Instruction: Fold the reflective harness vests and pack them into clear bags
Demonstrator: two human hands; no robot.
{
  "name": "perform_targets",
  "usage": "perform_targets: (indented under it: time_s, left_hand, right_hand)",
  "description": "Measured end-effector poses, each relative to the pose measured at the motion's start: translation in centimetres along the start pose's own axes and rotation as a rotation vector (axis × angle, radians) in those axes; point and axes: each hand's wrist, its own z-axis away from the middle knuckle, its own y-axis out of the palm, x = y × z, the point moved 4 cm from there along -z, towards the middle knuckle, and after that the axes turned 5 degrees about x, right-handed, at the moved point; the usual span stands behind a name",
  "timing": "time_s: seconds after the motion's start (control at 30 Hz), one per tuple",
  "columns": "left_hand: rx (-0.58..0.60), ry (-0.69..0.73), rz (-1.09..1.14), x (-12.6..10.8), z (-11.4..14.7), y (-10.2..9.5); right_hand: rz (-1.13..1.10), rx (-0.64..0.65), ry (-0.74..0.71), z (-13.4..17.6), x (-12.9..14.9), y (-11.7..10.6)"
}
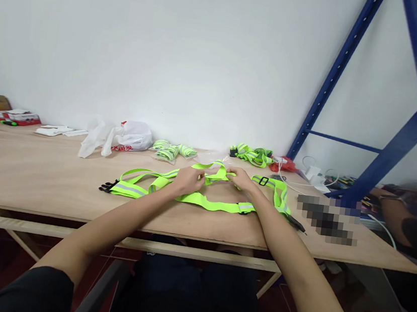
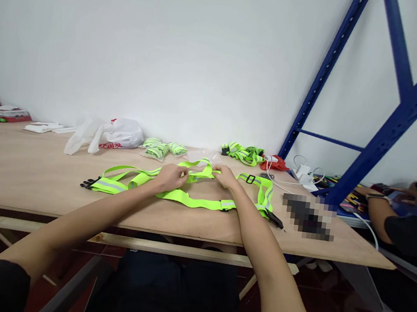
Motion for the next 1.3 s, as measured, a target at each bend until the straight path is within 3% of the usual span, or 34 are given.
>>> perform_targets:
  time_s: [0.13,0.23,0.37,0.47,0.53,0.67,0.77,0.87,1.0,1.07,1.17,1.3]
  left_hand:
    - [-0.003,0.145,0.142,-0.3,0.2,-0.3]
    - [0.088,0.222,0.339,-0.7,0.4,-0.2]
    - [0.271,0.213,0.560,-0.9,0.7,0.3]
    - [0.346,0.177,0.552,-0.6,0.8,1.0]
    - [0.313,0.166,0.510,-0.4,0.7,1.2]
    - [0.134,0.141,0.377,-0.5,0.4,0.3]
    - [0.053,0.164,0.202,-0.7,0.3,-1.9]
    - [0.007,0.153,0.134,-0.2,1.3,-5.5]
    - [-0.092,0.005,0.140,2.7,5.2,-10.6]
    - [-0.108,-0.129,0.050,4.7,7.9,-11.7]
    - [0.027,-0.308,-0.066,7.5,11.6,-10.7]
    - [0.218,-0.302,-0.099,9.9,14.8,-7.5]
  right_hand:
    - [0.001,-0.048,-0.003,-0.1,-0.8,-0.1]
    - [-0.001,-0.072,-0.017,-0.2,-1.0,-0.1]
    - [0.007,-0.104,-0.045,0.0,-0.6,-0.2]
    - [0.030,-0.116,-0.057,0.3,-0.3,-0.2]
    - [0.055,-0.116,-0.059,0.4,-0.4,-0.1]
    - [0.137,-0.134,-0.050,0.3,0.1,-0.4]
    - [0.216,-0.183,-0.047,0.5,2.0,-1.5]
    - [0.281,-0.209,-0.092,2.4,5.5,-2.4]
    - [0.386,-0.092,-0.237,8.3,10.1,-0.9]
    - [0.373,0.034,-0.230,11.6,10.7,0.6]
    - [0.303,0.223,-0.118,15.4,9.3,2.4]
    - [0.273,0.335,-0.005,17.3,7.1,3.0]
